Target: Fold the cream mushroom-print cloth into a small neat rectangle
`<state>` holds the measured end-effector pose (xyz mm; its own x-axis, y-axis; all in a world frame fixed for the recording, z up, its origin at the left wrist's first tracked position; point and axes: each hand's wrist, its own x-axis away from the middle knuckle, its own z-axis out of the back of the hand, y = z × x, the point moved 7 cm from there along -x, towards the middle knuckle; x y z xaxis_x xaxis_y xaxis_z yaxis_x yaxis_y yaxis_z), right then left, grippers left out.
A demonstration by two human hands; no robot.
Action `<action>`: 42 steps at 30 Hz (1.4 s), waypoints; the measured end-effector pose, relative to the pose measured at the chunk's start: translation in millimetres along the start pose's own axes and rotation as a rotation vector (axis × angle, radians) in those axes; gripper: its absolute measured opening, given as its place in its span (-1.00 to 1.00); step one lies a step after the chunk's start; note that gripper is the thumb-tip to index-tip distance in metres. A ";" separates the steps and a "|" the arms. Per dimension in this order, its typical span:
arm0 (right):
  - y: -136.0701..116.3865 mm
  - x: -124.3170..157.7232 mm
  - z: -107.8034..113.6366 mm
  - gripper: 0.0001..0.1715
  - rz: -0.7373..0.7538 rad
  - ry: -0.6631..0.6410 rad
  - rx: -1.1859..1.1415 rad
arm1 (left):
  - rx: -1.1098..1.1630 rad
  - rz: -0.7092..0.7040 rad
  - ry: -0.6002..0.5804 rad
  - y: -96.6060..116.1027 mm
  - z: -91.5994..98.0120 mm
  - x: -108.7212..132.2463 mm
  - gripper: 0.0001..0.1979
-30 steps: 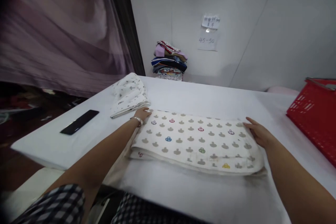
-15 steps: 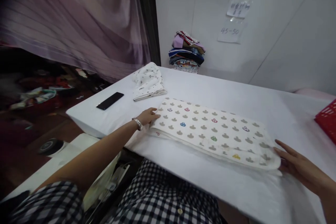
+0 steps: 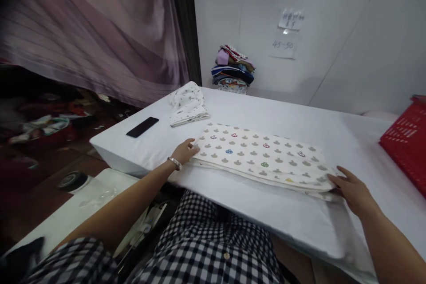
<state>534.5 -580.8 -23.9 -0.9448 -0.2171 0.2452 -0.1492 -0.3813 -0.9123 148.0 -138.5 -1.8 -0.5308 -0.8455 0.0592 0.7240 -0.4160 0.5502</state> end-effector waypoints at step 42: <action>-45.6 110.6 -93.6 -0.56 1.085 -0.246 0.639 | -0.182 -1.070 -0.033 126.6 -72.5 65.1 -0.73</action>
<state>409.5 -503.3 14.1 -0.4050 -0.8198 -0.4047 0.8900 -0.2521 -0.3799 237.1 -270.4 11.3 -0.9353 -0.0068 -0.3537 -0.0678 -0.9779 0.1980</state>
